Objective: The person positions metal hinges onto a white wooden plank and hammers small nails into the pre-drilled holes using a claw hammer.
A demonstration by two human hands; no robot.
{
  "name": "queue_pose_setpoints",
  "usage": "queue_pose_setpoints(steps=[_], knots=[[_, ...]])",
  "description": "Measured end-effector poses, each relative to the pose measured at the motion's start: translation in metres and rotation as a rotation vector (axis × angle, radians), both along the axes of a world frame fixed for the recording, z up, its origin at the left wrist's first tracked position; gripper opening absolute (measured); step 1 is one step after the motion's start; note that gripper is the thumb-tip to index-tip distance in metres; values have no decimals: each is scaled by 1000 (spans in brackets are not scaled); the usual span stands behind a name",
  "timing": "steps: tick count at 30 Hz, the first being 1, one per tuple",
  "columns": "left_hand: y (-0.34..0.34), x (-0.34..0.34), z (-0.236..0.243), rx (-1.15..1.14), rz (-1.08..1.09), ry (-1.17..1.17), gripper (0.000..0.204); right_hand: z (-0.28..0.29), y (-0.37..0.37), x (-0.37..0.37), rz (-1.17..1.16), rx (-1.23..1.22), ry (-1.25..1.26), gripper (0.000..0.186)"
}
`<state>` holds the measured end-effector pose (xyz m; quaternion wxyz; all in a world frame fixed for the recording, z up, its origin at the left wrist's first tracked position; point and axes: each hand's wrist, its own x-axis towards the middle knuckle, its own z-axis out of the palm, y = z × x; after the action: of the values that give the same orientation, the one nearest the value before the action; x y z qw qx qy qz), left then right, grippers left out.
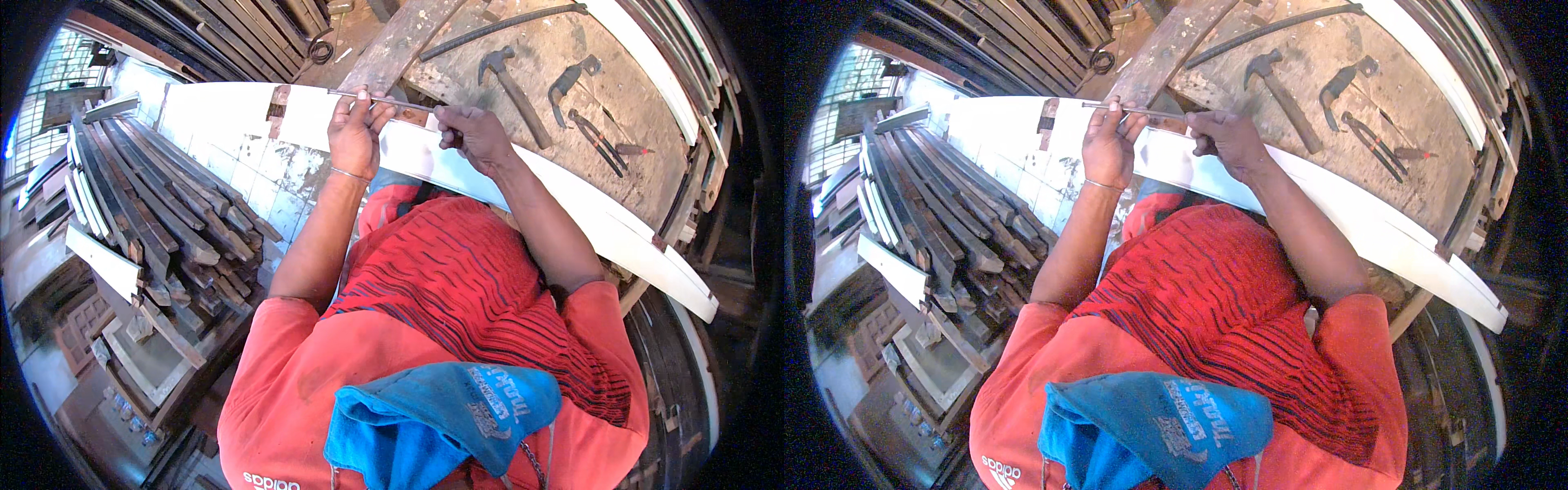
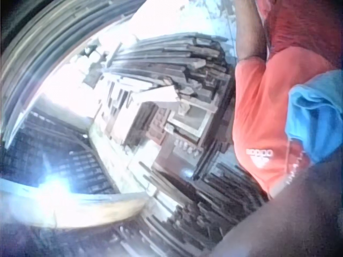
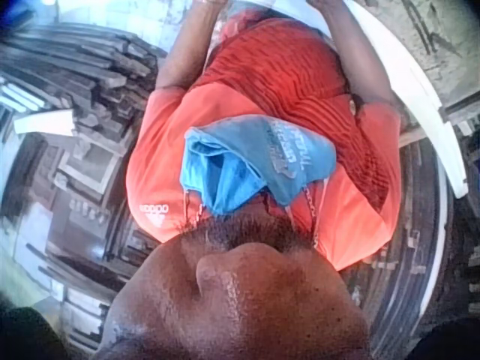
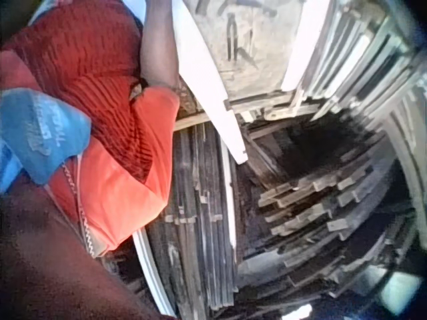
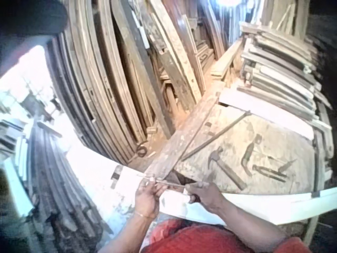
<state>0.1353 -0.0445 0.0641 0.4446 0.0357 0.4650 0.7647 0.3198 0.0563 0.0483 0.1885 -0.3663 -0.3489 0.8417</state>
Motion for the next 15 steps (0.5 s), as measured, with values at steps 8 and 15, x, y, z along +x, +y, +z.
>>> queue_pose_setpoints(steps=[8, 15], knots=[[-6, -2, 3, -8, -121, 500, 23, -8, -4, 5, -54, 380, -369, 33], [10, -51, -4, -83, -314, 704, 28, -54, 63, 63, -117, 1137, -1243, 53]])
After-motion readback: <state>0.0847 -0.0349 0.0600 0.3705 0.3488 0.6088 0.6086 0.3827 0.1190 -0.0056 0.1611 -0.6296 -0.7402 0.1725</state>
